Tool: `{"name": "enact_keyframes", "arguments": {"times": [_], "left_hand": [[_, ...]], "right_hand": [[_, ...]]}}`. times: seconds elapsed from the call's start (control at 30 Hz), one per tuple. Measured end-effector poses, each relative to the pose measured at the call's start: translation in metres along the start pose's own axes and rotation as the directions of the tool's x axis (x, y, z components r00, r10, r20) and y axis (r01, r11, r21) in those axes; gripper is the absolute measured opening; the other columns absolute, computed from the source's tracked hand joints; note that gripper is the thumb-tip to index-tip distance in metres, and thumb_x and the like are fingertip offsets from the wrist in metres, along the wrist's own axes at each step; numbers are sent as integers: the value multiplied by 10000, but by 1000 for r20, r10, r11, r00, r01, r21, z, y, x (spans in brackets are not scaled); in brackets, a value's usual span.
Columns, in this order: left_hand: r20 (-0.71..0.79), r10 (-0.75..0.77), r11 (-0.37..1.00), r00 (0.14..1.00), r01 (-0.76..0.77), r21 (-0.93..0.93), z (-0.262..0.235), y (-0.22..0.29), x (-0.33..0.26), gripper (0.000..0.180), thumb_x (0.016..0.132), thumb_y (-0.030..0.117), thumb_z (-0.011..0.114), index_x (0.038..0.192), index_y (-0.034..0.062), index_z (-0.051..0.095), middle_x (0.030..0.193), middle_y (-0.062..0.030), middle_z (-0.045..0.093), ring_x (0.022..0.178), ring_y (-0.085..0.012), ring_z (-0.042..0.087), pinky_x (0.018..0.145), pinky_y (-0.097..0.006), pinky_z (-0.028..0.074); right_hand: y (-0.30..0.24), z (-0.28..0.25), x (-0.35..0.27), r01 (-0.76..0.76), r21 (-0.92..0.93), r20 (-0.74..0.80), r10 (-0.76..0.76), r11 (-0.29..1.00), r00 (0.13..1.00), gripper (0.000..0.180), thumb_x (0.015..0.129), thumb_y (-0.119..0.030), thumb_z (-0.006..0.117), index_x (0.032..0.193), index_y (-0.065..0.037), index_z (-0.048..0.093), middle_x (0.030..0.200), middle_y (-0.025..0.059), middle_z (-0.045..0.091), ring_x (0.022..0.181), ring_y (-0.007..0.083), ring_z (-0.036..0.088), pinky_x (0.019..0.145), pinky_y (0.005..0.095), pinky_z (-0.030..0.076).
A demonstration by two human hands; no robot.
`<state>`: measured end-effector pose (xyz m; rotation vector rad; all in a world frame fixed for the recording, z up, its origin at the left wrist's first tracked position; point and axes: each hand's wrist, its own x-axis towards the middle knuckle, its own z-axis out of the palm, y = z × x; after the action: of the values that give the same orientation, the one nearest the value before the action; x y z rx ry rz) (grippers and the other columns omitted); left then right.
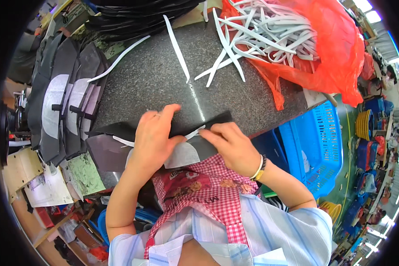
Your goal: The person applies adhesive strips to shoe components and folds over the edges of the components to secure the material.
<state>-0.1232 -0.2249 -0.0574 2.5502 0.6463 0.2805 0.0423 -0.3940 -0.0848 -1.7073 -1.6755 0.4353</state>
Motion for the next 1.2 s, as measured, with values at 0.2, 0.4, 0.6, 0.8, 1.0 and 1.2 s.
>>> {"name": "enact_keyframes", "arguments": {"times": [0.2, 0.4, 0.6, 0.8, 1.0, 1.2], "left_hand": [[214, -264, 866, 941, 329, -376, -7, -1, -1, 266, 726, 95, 778, 974, 19, 720, 710, -118, 645, 636, -204, 624, 582, -347, 459], [98, 229, 958, 969, -242, 153, 10, 3, -34, 285, 732, 76, 684, 1008, 32, 740, 892, -105, 690, 789, -236, 639, 767, -399, 503], [40, 474, 796, 880, -448, 407, 25, 4, -46, 367, 779, 114, 602, 1106, -21, 697, 1106, -179, 678, 972, -281, 659, 905, -409, 506], [28, 460, 823, 888, -438, 362, 24, 2, -45, 372, 782, 126, 609, 1120, -4, 696, 1099, -181, 680, 950, -279, 659, 894, -399, 509], [27, 480, 813, 877, -456, 362, 15, -2, -43, 301, 801, 184, 666, 1059, 34, 709, 1078, -103, 648, 959, -259, 630, 938, -450, 475], [60, 281, 864, 958, -280, 418, -37, -47, -98, 396, 776, 288, 738, 1063, 23, 677, 1136, -97, 640, 1058, -279, 616, 991, -457, 452]], "right_hand": [[-19, 12, 4, -7, -328, 48, 24, 945, 999, 533, 715, -22, 593, 1248, -13, 607, 1023, 103, 549, 958, 273, 550, 868, 363, 495], [-5, -16, 11, -280, 19, 106, 277, 960, 955, 381, 873, -131, 593, 1232, -2, 594, 956, 131, 595, 893, 265, 600, 780, 333, 503], [5, -36, 34, -569, 404, 288, 491, 716, 822, 497, 955, -192, 563, 1428, -109, 432, 881, 114, 631, 768, 214, 642, 719, 275, 498], [12, -35, 28, 322, -369, 487, -113, 872, 866, 548, 738, -83, 674, 1274, -188, 637, 1077, 83, 570, 991, 264, 603, 807, 400, 529], [-18, 0, 42, 93, 166, 299, -140, 982, 944, 718, 764, -251, 760, 1401, -58, 490, 1111, 141, 535, 986, 300, 565, 842, 390, 497], [-26, 16, 35, 289, -179, 407, -196, 940, 892, 721, 729, -193, 732, 1389, -25, 495, 1062, 102, 523, 938, 259, 518, 857, 366, 461]]}}
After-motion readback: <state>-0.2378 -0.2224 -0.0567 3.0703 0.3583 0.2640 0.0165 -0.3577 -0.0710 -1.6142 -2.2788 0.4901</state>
